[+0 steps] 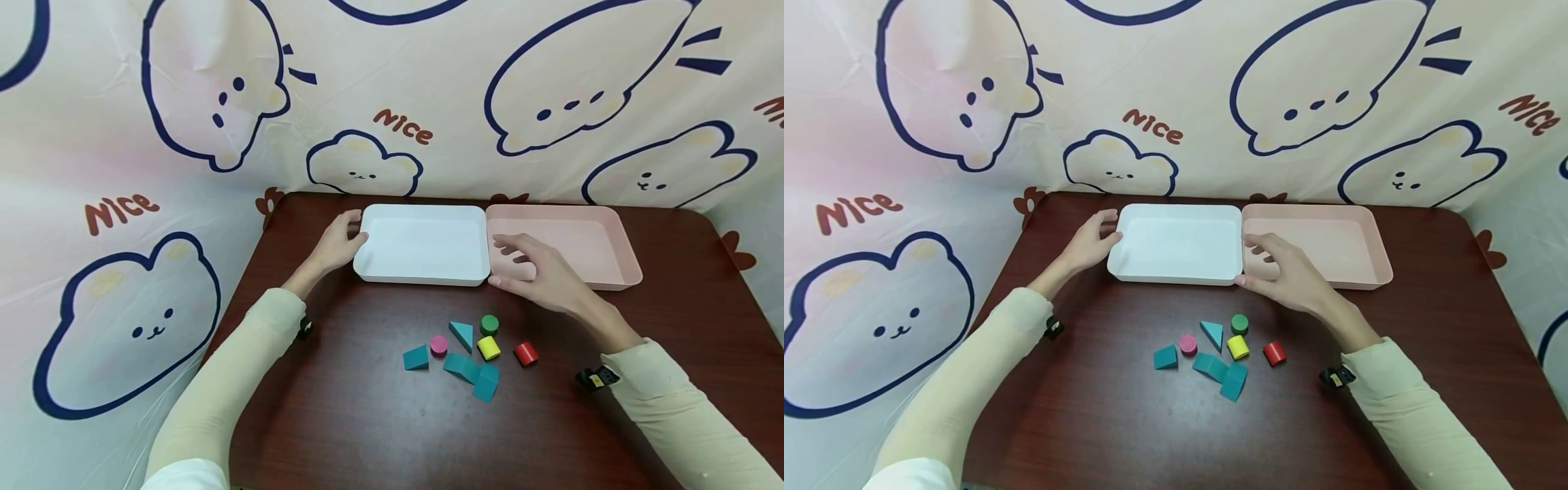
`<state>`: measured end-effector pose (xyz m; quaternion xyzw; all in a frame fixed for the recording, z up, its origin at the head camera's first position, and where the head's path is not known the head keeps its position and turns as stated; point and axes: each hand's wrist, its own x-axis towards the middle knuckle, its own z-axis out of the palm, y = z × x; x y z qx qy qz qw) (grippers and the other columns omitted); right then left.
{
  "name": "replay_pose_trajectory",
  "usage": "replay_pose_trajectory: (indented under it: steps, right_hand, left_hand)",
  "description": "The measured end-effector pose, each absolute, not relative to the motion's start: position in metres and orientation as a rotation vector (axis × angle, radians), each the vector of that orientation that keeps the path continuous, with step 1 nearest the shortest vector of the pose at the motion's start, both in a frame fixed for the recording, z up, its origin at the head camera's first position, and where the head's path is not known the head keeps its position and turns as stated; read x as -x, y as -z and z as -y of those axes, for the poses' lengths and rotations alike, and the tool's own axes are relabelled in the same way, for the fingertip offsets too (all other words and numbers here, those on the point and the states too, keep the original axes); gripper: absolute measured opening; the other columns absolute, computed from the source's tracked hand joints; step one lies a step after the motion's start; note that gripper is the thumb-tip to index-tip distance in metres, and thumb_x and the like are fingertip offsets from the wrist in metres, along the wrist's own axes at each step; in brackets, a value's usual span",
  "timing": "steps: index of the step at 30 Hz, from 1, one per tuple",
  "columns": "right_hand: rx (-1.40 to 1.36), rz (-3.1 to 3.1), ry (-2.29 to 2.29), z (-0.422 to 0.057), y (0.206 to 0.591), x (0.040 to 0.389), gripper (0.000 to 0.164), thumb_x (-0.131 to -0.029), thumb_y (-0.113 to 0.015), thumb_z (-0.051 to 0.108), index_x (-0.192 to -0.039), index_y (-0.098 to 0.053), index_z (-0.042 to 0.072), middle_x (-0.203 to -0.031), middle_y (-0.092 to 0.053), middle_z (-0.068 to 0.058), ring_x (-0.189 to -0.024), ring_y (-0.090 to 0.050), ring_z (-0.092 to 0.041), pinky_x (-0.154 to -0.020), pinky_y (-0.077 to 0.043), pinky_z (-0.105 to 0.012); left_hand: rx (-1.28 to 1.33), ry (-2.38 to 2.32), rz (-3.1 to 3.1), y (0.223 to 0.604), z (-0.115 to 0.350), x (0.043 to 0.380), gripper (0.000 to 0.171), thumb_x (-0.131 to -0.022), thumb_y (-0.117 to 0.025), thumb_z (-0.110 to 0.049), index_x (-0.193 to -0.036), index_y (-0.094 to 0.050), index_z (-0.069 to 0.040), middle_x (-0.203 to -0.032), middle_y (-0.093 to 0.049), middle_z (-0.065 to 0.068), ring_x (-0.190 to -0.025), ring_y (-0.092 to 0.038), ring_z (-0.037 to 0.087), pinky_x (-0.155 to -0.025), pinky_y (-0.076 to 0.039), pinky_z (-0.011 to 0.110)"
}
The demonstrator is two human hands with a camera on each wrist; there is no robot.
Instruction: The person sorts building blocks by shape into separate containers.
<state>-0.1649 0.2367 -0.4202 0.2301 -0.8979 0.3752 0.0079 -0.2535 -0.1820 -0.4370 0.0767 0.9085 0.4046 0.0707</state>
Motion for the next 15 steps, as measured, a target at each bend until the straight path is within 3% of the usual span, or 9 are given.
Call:
replay_pose_trajectory:
  steps: [6, 15]
  right_hand:
    - [-0.795, 2.802, -1.277, -0.226, 0.425, 0.157, 0.071, -0.090, -0.087, 0.032, -0.152, -0.056, 0.015, -0.143, -0.060, -0.005, -0.122, -0.062, -0.028, -0.098, -0.057, -0.055]
    - [-0.956, 2.745, -1.378, -0.217, 0.434, 0.149, 0.059, -0.091, -0.087, 0.026, -0.143, -0.062, 0.013, -0.131, -0.066, -0.012, -0.117, -0.065, -0.031, -0.102, -0.055, -0.052]
  left_hand:
    - [-0.171, -1.275, -2.649, 0.444, 0.183, 0.256, 0.058, -0.109, -0.052, -0.016, -0.162, -0.033, 0.000, -0.162, -0.042, 0.019, -0.145, -0.049, 0.034, -0.115, -0.045, 0.047]
    - [-0.120, -1.354, -2.584, 0.453, 0.184, 0.257, 0.054, -0.109, -0.049, -0.011, -0.161, -0.037, -0.001, -0.160, -0.044, 0.019, -0.142, -0.051, 0.035, -0.113, -0.047, 0.048]
